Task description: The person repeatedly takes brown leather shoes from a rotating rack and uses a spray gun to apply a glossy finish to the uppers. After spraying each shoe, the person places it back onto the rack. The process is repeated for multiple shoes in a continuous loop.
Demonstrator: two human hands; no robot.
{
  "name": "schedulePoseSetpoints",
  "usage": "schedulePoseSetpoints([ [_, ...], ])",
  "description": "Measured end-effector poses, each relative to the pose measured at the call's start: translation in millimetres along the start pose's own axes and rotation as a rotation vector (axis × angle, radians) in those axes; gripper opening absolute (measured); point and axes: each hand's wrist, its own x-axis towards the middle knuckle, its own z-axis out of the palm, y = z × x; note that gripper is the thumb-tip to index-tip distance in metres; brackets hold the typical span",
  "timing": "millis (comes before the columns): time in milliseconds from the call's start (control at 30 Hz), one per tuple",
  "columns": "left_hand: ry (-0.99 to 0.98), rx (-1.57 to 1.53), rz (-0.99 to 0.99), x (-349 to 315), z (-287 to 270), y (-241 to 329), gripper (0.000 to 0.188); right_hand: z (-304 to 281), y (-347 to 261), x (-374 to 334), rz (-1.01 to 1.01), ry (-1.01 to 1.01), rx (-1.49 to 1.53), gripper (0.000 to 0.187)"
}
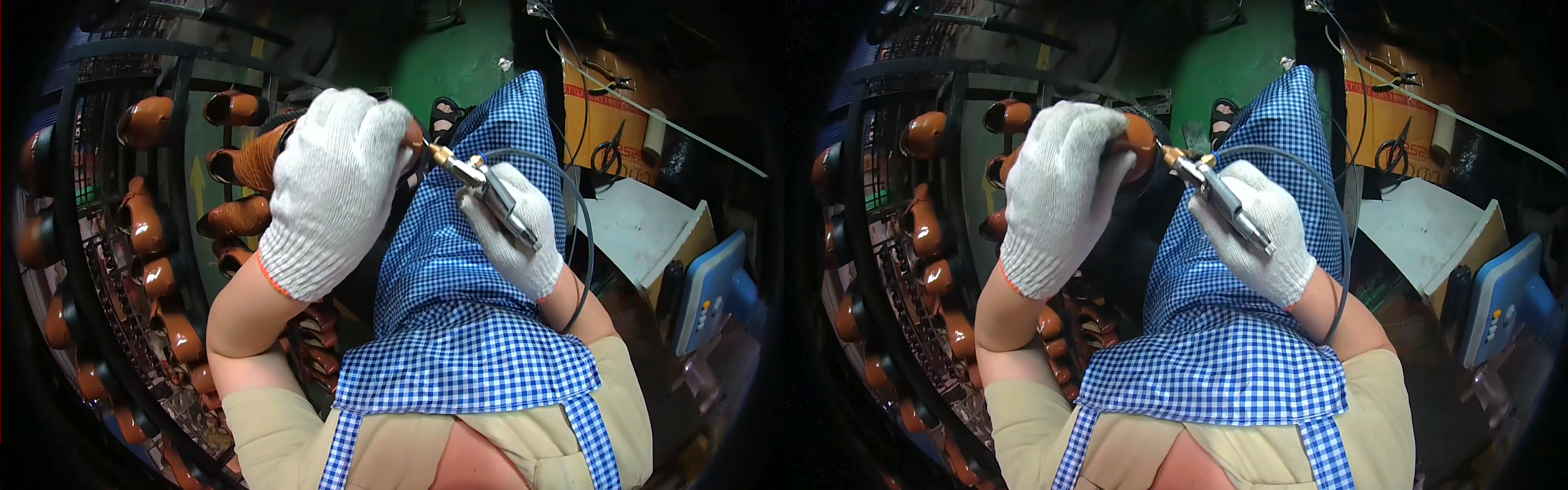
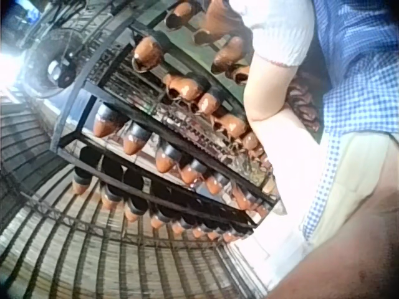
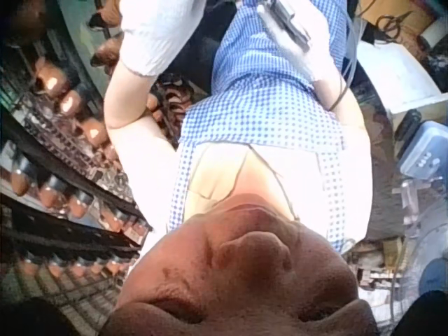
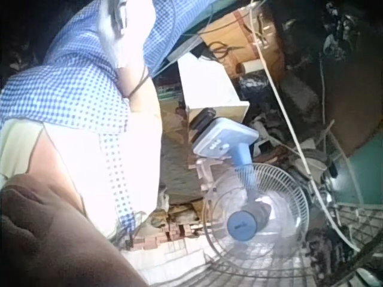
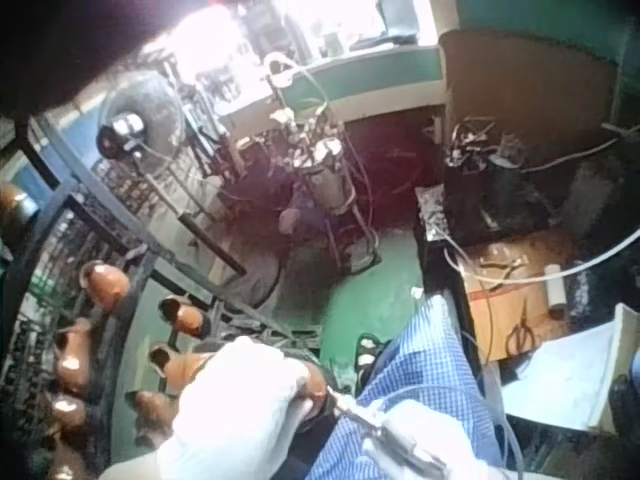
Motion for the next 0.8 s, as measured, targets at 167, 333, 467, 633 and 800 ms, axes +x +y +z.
schedulePoseSetpoints([
  [167,0.101,0.19,-0.073,33,16,-14,0.027,6,11,33,-0.05,0.097,0.009,0.014],
  [333,0.064,0.298,-0.218,63,13,-39,0.029,25,19,65,0.002,0.109,0.203,0.016],
  [467,0.1,0.365,-0.209,67,10,-67,0.029,41,20,79,0.024,0.118,0.224,0.015],
  [633,0.168,0.334,-0.28,66,7,-76,0.026,59,29,81,-0.071,0.173,0.081,0.015],
  [800,0.176,0.301,-0.323,67,1,-80,0.029,71,21,63,-0.055,0.143,0.177,0.014],
])
